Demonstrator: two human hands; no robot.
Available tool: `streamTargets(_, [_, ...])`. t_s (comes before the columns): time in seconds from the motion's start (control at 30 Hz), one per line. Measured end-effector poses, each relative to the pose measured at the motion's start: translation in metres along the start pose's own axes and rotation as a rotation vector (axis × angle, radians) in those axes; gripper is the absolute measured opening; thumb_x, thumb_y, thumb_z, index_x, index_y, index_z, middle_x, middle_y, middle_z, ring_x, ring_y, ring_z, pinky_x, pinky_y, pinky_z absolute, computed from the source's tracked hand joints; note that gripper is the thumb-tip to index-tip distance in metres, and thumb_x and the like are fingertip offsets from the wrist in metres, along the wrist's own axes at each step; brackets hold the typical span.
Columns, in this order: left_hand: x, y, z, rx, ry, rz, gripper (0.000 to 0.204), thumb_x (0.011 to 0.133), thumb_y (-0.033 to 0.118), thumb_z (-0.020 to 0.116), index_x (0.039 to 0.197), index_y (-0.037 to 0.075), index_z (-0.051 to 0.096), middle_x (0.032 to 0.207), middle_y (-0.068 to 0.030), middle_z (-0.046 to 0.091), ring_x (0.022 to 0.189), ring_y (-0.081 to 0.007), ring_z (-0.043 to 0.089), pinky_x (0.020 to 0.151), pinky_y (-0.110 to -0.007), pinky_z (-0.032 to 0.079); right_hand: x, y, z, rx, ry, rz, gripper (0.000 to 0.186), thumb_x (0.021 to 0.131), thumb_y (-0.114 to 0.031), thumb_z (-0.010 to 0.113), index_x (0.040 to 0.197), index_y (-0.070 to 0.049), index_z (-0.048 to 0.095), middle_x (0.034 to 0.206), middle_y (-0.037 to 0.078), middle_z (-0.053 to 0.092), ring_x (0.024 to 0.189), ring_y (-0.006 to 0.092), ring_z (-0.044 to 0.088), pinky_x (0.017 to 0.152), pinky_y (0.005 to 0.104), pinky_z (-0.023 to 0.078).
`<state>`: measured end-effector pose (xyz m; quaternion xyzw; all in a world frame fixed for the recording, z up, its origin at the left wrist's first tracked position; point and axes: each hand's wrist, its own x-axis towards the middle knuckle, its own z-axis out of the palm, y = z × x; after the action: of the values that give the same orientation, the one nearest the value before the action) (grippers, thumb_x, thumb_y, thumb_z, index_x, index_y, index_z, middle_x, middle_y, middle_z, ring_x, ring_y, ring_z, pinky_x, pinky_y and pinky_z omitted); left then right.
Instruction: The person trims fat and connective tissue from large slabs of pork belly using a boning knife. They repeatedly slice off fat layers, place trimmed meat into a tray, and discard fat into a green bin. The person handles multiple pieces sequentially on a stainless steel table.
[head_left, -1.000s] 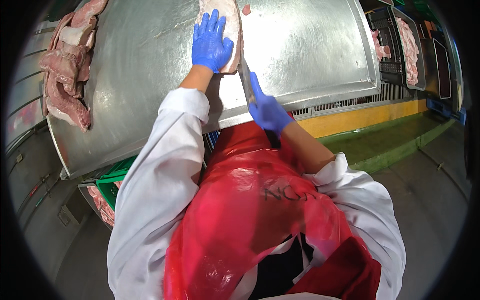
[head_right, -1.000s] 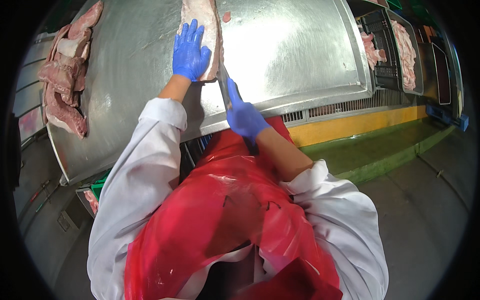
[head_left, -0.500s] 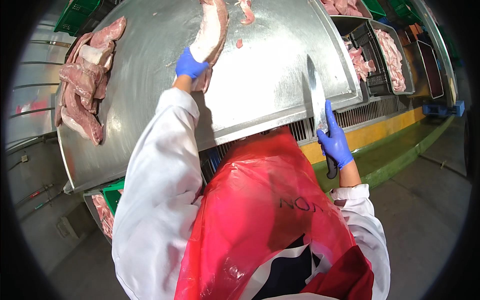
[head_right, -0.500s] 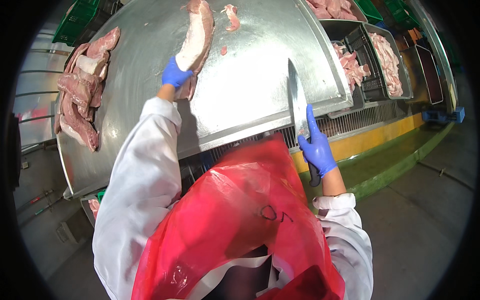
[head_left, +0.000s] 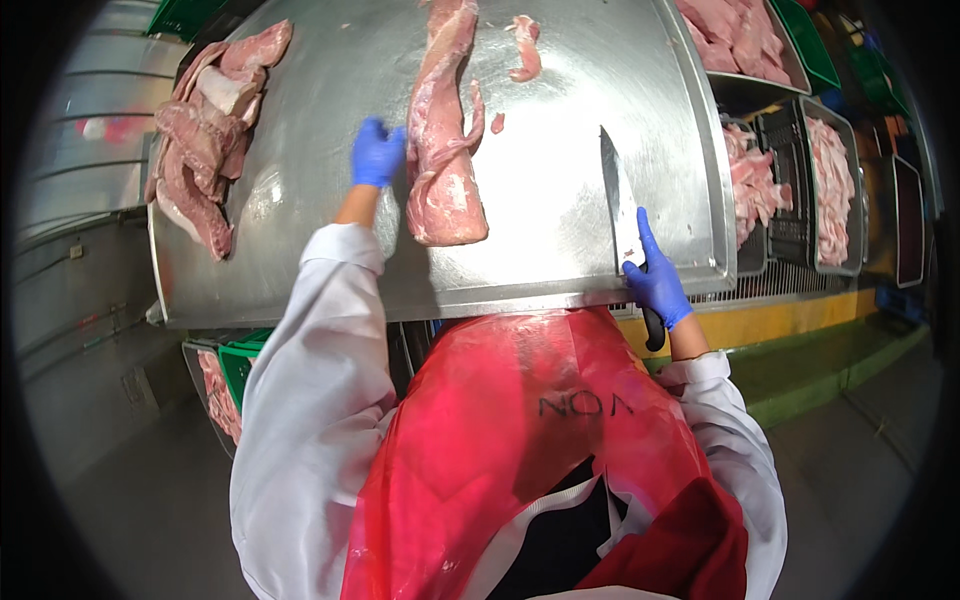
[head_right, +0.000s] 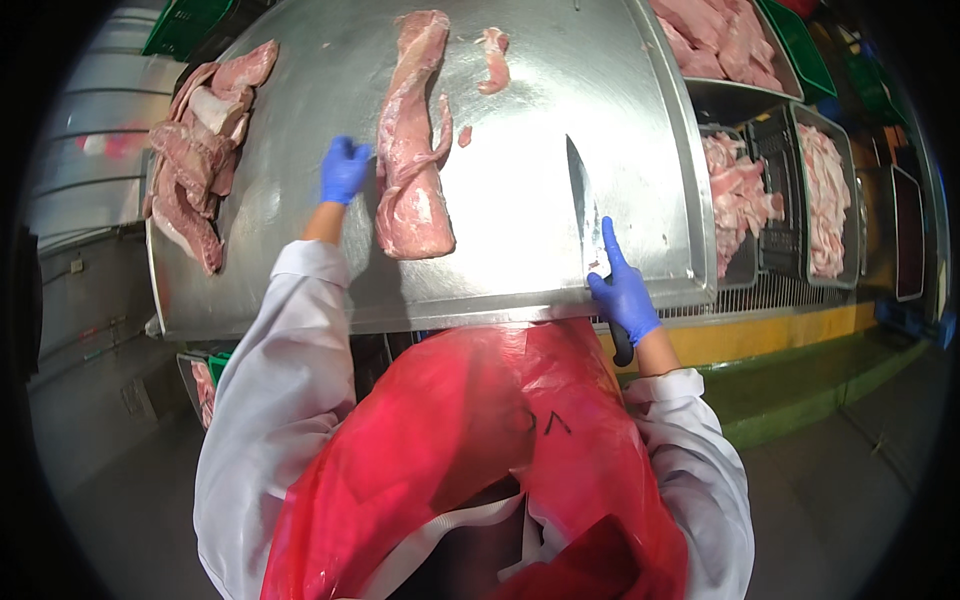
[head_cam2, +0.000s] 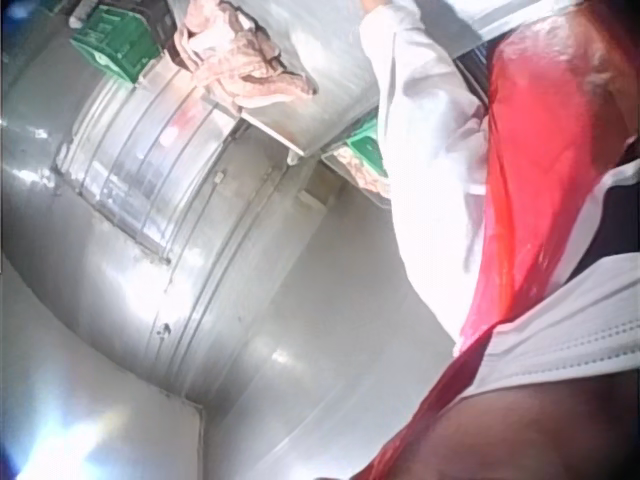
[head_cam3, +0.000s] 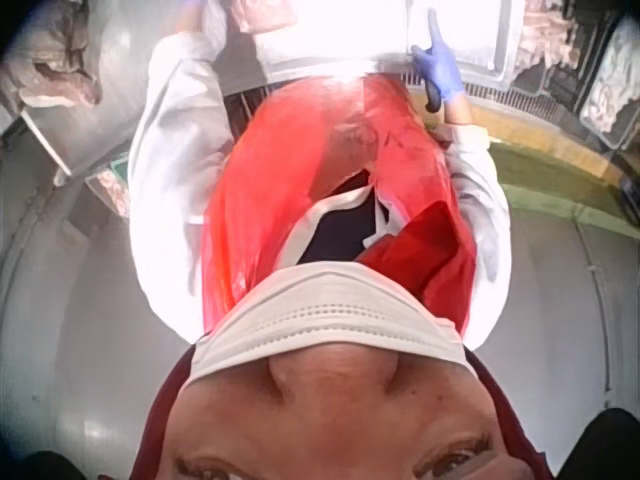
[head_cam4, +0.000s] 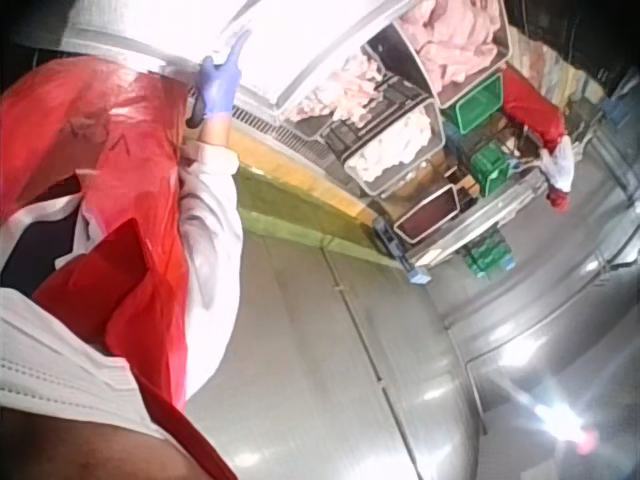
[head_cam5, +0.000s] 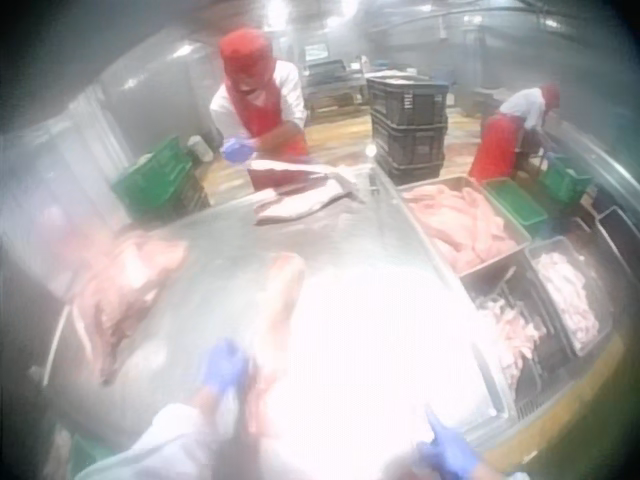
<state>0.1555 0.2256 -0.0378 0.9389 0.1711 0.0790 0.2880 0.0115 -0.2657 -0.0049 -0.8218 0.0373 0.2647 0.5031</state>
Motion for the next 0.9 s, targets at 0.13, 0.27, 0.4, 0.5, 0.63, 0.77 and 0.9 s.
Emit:
streamTargets(0.13, [-0.061, 0.096, 0.05, 0.653, -0.216, 0.499, 0.028, 0.076, 0.018, 0.067, 0.102, 0.006, 0.069, 0.088, -0.0185, 0.066, 0.088, -0.0329, 0.065, 0.078, -0.045, 0.05, 0.029, -0.017, -0.016, 0.087, -0.091, 0.013, 0.088, 0.089, -0.004, 0.054, 0.159, -0.033, 0.009, 0.062, 0.007, 0.06, 0.047, 0.0141, 0.052, 0.049, 0.0324, 0.047])
streamTargets(0.27, [-0.09, 0.082, 0.046, -0.21, -0.231, 0.111, 0.016, 0.087, 0.014, 0.06, 0.097, 0.005, 0.068, 0.09, -0.0153, 0.068, 0.08, -0.0276, 0.065, 0.076, -0.038, 0.05, 0.055, -0.033, -0.024, 0.07, -0.132, -0.055, 0.086, 0.09, -0.005, 0.053, 0.159, -0.033, 0.01, 0.065, 0.006, 0.061, 0.046, 0.0128, 0.053, 0.046, 0.0307, 0.047])
streamTargets(0.4, [-0.079, 0.047, -0.079, -0.848, -0.09, -0.197, 0.008, 0.089, 0.004, 0.052, 0.096, 0.003, 0.056, 0.089, -0.0075, 0.057, 0.084, -0.02, 0.06, 0.079, -0.035, 0.049, 0.105, -0.059, 0.011, -0.005, -0.301, -0.054, 0.084, 0.09, -0.011, 0.055, 0.159, -0.03, 0.011, 0.069, 0.012, 0.064, 0.05, 0.0185, 0.057, 0.054, 0.0344, 0.051])
streamTargets(0.5, [-0.084, 0.035, -0.109, -1.144, 0.065, -0.21, 0.014, 0.088, 0.003, 0.051, 0.101, 0.002, 0.055, 0.091, -0.0073, 0.055, 0.087, -0.0201, 0.057, 0.085, -0.032, 0.046, 0.165, -0.106, 0.093, -0.071, -0.415, -0.35, 0.081, 0.091, -0.018, 0.054, 0.159, -0.029, 0.011, 0.081, 0.021, 0.067, 0.061, 0.027, 0.063, 0.066, 0.0398, 0.054])
streamTargets(0.63, [-0.084, 0.046, -0.11, -1.131, -0.09, -0.146, 0.013, 0.084, -0.001, 0.049, 0.097, 0.004, 0.05, 0.09, -0.0072, 0.053, 0.085, -0.0189, 0.053, 0.084, -0.03, 0.043, 0.208, -0.196, 0.199, -0.193, -0.497, -0.346, 0.077, 0.092, -0.016, 0.049, 0.159, -0.027, 0.013, 0.099, 0.028, 0.067, 0.08, 0.0331, 0.069, 0.074, 0.0433, 0.054])
streamTargets(0.77, [-0.086, 0.063, -0.11, -1.108, -0.061, -0.119, 0.013, 0.083, -0.002, 0.048, 0.094, 0.005, 0.047, 0.086, -0.0062, 0.05, 0.081, -0.0168, 0.05, 0.079, -0.03, 0.041, 0.198, -0.206, 0.23, -0.393, -0.667, -0.296, 0.077, 0.091, -0.017, 0.049, 0.159, -0.023, 0.012, 0.107, 0.03, 0.066, 0.086, 0.0374, 0.07, 0.075, 0.0456, 0.054])
streamTargets(0.9, [-0.112, 0.056, -0.146, -1.236, 0.064, -0.183, 0.012, 0.084, -0.002, 0.048, 0.093, 0.005, 0.047, 0.085, -0.006, 0.049, 0.077, -0.0164, 0.046, 0.077, -0.03, 0.04, 0.103, -0.184, 0.15, -0.623, -1.144, -0.138, 0.083, 0.093, -0.019, 0.049, 0.16, -0.027, 0.0, 0.092, 0.023, 0.069, 0.079, 0.0326, 0.07, 0.078, 0.0417, 0.054])
